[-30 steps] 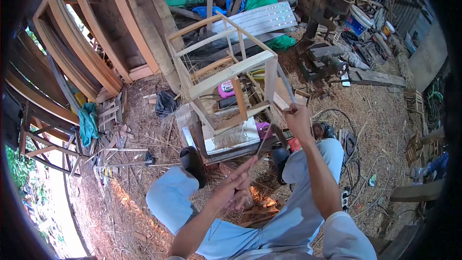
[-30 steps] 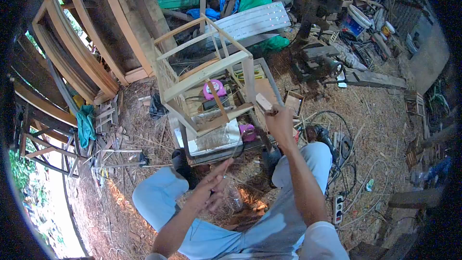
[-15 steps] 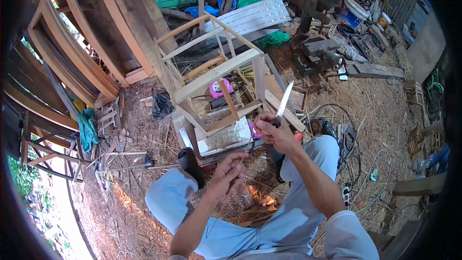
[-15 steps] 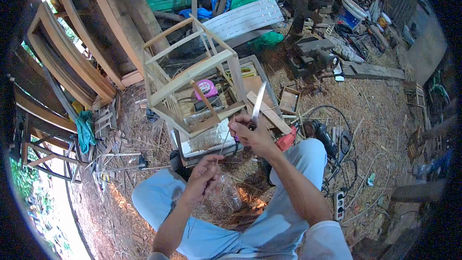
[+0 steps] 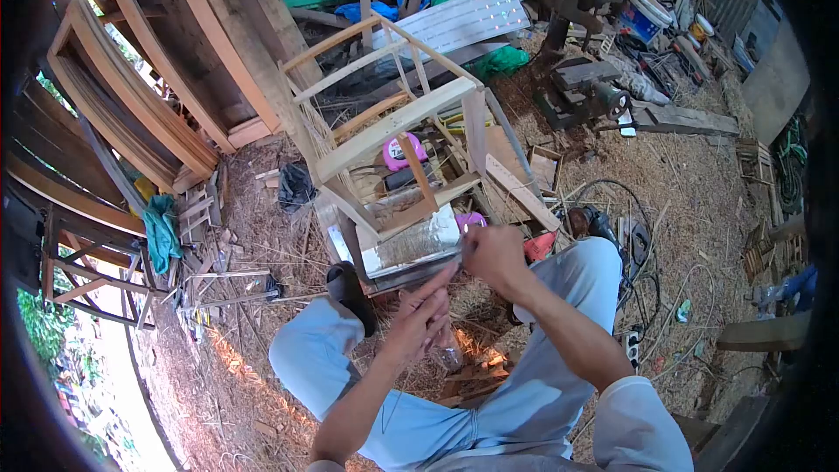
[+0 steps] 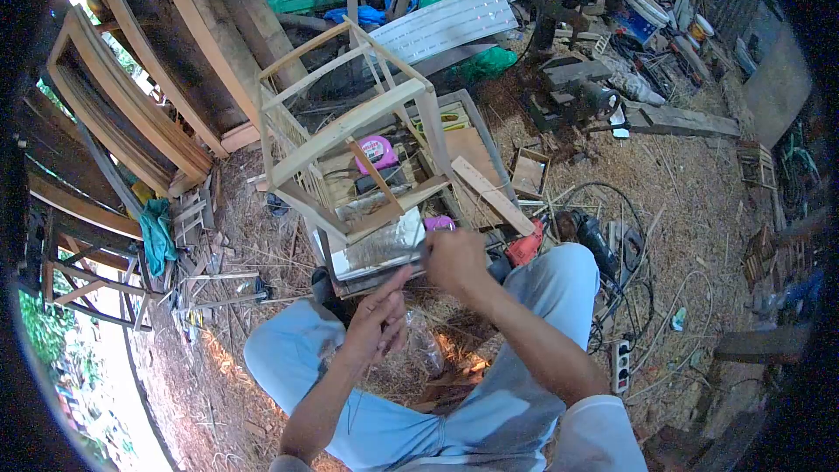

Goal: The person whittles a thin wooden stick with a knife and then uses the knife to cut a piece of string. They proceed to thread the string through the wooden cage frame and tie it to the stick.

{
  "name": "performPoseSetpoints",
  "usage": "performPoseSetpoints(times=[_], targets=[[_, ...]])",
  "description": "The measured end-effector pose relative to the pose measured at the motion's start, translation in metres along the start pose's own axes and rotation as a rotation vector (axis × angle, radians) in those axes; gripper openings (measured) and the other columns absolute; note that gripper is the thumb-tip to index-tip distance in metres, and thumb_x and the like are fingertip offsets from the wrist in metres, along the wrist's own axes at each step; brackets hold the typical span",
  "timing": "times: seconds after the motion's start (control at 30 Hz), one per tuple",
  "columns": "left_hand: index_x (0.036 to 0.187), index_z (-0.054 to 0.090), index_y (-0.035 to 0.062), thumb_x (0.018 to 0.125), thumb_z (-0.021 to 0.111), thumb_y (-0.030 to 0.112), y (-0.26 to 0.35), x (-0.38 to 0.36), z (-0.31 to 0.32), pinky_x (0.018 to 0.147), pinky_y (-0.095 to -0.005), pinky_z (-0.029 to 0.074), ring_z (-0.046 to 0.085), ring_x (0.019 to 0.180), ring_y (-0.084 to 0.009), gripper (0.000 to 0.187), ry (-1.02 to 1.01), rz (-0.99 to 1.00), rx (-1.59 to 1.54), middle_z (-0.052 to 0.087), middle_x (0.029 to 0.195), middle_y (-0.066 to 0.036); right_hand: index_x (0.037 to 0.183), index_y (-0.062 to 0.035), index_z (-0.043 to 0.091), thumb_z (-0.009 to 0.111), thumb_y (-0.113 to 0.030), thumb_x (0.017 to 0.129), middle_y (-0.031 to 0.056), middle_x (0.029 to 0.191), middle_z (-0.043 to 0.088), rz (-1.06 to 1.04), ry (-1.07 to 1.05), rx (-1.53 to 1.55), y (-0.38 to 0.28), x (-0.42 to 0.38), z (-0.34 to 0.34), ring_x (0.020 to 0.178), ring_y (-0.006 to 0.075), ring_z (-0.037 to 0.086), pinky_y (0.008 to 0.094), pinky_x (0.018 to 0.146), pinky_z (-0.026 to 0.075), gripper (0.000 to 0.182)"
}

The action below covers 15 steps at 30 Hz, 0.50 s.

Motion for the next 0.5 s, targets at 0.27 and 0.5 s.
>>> performPoseSetpoints(times=[0.27,0.5], targets=[[0.134,0.041,0.0055,0.093,0.051,0.022,-0.001,0.005,-0.009,0.045,-0.0212,0.044,0.035,0.044,-0.0039,0.045,-0.08,0.029,0.142,0.038,0.064,0.002,0.066,-0.0003,0.059,0.067,-0.016,0.07,0.0178,0.058,0.058,0.006,0.119,0.303,0.028,0.017,-0.014,0.056,0.0304,0.06,0.0393,0.056,0.048,0.019],[0.11,0.053,0.0016,0.09,0.056,0.015,0.026,0.009,-0.023,0.074,-0.0257,0.046,0.053,0.075,-0.0105,0.024,-0.066,0.28,0.005,0.054,0.085,-0.002,0.081,-0.0007,0.06,0.06,-0.03,0.087,0.0004,0.072,0.057,0.395,-0.148,1.058,0.022,0.025,-0.026,0.068,0.0083,0.049,0.0264,0.059,0.04,0.03]])
Point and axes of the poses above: each hand's wrist, its own x-axis towards the middle knuckle, its own z-axis out of the palm, y = z × x, the point moved 1 cm from there along x, towards the middle knuckle
